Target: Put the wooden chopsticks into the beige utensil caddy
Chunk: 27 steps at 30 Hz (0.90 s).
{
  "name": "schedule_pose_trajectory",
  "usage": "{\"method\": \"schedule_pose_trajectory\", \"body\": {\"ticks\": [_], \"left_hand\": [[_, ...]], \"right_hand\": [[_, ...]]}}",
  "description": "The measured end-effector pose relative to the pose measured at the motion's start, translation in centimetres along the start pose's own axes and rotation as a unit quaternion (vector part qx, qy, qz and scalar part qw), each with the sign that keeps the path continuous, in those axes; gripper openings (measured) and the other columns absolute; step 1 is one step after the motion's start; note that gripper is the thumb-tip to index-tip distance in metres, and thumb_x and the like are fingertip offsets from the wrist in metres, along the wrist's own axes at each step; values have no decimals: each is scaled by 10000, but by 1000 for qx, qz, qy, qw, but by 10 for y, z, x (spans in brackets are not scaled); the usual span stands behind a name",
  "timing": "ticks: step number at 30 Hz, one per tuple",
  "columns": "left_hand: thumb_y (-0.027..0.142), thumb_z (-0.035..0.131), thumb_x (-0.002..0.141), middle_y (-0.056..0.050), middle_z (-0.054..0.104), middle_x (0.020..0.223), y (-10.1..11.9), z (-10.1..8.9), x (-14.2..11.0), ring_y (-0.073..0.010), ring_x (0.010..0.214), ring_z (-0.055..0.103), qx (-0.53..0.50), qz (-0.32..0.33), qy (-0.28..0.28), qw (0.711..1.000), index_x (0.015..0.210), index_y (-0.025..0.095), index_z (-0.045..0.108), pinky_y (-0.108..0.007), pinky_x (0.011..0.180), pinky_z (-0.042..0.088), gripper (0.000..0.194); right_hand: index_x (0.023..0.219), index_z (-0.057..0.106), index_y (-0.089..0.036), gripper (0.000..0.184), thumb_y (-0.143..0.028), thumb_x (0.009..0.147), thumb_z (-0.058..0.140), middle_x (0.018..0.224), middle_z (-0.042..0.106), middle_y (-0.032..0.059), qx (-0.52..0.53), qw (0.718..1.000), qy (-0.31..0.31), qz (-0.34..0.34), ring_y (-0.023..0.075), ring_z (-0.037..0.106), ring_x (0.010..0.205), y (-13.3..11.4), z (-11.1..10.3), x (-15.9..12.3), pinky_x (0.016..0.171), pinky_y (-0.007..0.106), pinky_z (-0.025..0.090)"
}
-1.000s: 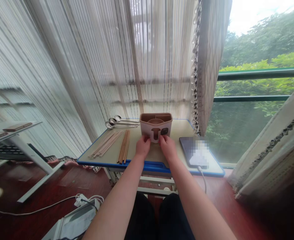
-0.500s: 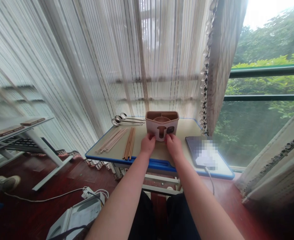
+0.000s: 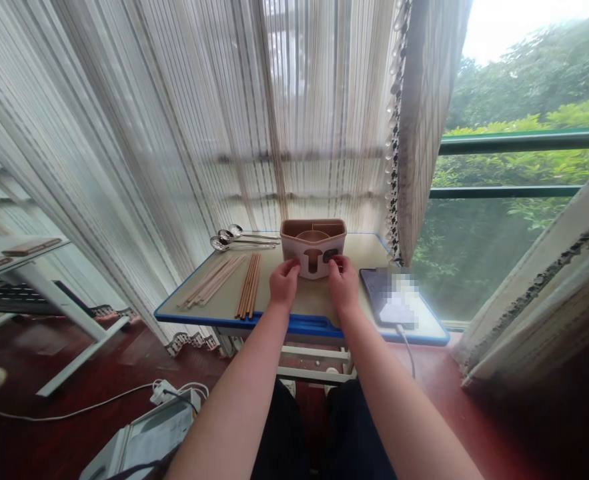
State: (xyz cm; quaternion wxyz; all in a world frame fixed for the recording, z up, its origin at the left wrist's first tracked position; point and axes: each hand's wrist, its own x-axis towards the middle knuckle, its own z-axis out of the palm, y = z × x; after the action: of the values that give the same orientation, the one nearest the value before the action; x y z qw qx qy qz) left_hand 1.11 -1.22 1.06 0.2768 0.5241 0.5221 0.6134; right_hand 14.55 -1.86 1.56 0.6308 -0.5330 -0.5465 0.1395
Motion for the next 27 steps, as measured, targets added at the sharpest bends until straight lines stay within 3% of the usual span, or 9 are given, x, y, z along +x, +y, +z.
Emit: {"method": "schedule_pose_trajectory", "body": {"ticks": [9,14,17,21,27], "left_hand": [[216,559,718,-70,656,1030,15,-1,-6,-184,956,602,-36,24,-15,999,1050,165,609,-285,836,480,340],[206,542,736,-80,645,1050,26,-38,1,-171,971,595,-47,32,15,998,1060,153,599,-272,827,479,333],[221,514,749,-70,646,1047,25,-76,11,-163,975,592,-56,32,49,997,1050,150,602,-266,826,469,322],[306,442,799,-46,672,962,15,-117,23,-168,943,593,14,45,109,993,899,170,664,-288,844,445,279],[469,337,837,-48,671,983,-11,-133,35,-182,973,586,41,12,87,995,907,184,666,-310,847,440,441]], "right_hand": [[913,585,-157,303,-389,788,437,874,635,79,31,998,-56,-13,192,571,795,-2,1,-1,741,313,429],[926,567,-170,272,-367,764,474,779,617,45,144,985,-88,-29,165,570,686,-24,9,-11,646,307,456],[950,562,-183,262,-340,754,485,764,612,34,194,966,-168,-24,149,570,637,-49,26,-19,576,284,455],[891,596,-174,233,-314,733,499,769,628,46,133,964,-230,-22,155,579,638,-69,66,-23,594,297,450],[946,613,-164,278,-296,729,502,879,644,73,-27,954,-292,-60,174,589,750,-54,117,-34,704,316,443]]}}
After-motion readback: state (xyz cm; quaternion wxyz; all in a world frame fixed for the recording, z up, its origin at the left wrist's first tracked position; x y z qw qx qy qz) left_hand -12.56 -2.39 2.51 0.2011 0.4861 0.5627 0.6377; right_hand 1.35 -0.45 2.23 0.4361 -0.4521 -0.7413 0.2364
